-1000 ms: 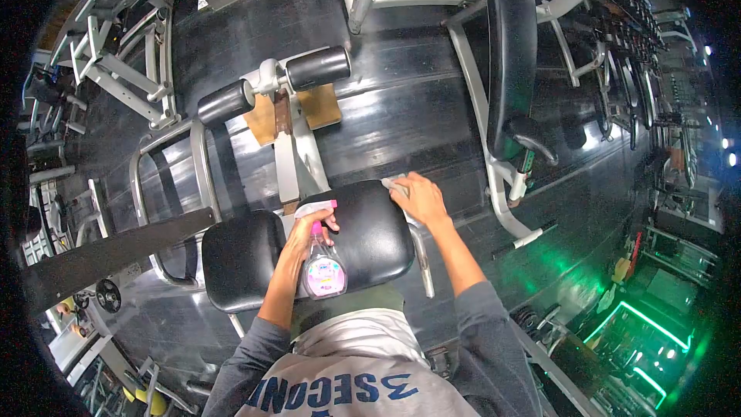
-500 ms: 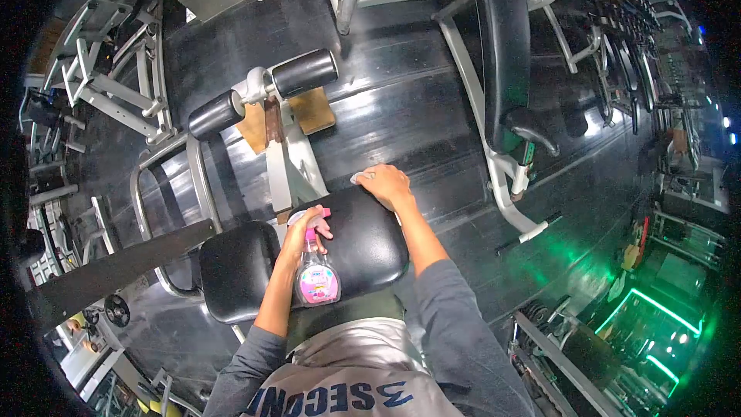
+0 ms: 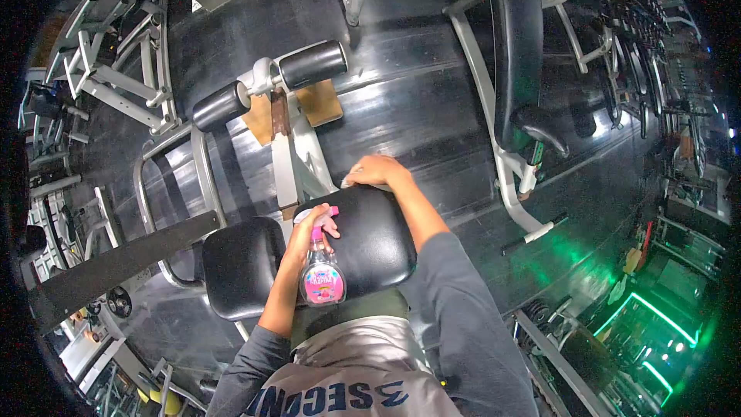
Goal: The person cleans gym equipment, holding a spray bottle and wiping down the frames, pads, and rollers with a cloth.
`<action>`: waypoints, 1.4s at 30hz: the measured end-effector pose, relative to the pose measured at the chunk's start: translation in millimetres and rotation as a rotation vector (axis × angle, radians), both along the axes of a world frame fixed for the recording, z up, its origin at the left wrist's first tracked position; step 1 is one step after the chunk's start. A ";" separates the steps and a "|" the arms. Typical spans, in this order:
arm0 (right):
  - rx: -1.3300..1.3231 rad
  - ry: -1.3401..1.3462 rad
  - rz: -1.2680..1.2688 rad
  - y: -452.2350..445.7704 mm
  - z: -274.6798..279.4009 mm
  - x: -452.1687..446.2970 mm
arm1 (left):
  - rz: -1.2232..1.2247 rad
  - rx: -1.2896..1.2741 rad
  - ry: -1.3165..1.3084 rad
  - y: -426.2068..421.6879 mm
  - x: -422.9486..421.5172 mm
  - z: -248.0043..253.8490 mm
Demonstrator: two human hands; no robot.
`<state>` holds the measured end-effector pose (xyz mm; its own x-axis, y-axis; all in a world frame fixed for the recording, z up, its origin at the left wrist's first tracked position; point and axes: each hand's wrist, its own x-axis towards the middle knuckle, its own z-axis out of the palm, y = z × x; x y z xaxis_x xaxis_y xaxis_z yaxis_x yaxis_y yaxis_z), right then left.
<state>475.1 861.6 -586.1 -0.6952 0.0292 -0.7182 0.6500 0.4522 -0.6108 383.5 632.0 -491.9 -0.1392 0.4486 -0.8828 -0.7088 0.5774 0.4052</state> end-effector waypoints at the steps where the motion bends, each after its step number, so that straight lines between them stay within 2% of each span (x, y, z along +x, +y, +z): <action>1: -0.004 0.000 0.000 3.6 3.3 -6.4 | 0.000 -0.004 0.000 0.6 -0.1 -0.7; 3: -0.077 -0.095 0.058 5.8 7.7 -12.4 | -0.018 -0.012 0.009 -1.0 -0.4 -2.0; 5: -0.086 -0.074 -0.011 7.2 15.8 9.8 | 0.000 -0.006 -0.005 -1.5 -0.1 -3.7; 7: 0.042 0.034 -0.281 8.2 26.7 45.4 | 0.000 -0.008 -0.006 -1.5 0.1 -5.0; 9: 0.082 0.004 -0.465 1.7 64.4 78.4 | -0.001 0.010 -0.013 -2.8 -0.8 -7.0; 11: 0.197 -0.067 -0.467 -12.6 75.2 117.6 | -0.013 0.027 -0.023 -4.1 -0.2 -8.0; 14: 0.231 -0.069 -0.647 -52.7 107.3 143.2 | -0.016 0.042 -0.006 -3.8 -0.3 -11.7; 15: 0.233 -0.069 -0.648 -59.4 99.5 145.6 | -0.016 0.044 -0.007 -3.6 -0.4 -13.1; 17: 0.546 0.054 -0.691 -75.6 69.5 151.7 | -0.005 0.066 -0.006 -3.3 -0.6 -12.0; 19: 0.514 0.051 -0.702 -69.5 63.9 131.8 | -0.006 0.091 0.009 -2.1 -1.6 -8.5; 21: 0.339 0.035 -0.865 -61.7 76.7 110.2 | -0.052 0.103 -0.023 -2.7 -4.7 -9.9; 23: 0.366 0.107 -0.827 -62.4 98.7 110.7 | -0.103 0.110 -0.026 -2.9 -8.4 -8.8; 25: 0.245 0.186 -0.786 -72.6 124.7 121.1 | -0.179 0.122 -0.041 1.2 -6.9 2.7; 26: 0.277 0.294 -0.744 -82.2 129.0 131.4 | -0.253 0.120 -0.017 3.1 -4.6 10.6; 29: 0.335 0.264 -0.739 -105.5 148.9 152.2 | -0.324 0.143 0.021 5.8 16.8 19.1; 33: 0.387 0.229 -0.835 -121.6 159.7 163.8 | -0.370 0.182 0.223 8.7 40.9 34.2; 36: 0.403 0.231 -0.978 -125.3 144.0 166.5 | -0.307 0.150 0.289 6.0 49.8 40.4; 40: 0.527 0.213 -0.959 -125.6 138.4 148.9 | -0.245 0.185 0.293 -10.1 49.1 41.6; 42: 0.556 0.229 -0.865 -120.1 141.4 134.5 | -0.186 0.254 0.219 -22.2 42.0 40.7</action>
<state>609.5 741.5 -444.7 -0.3974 0.8654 -0.3053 0.7803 0.1436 -0.6086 425.5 609.8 -451.2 -0.2082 0.6846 -0.6985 -0.4820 0.5496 0.6824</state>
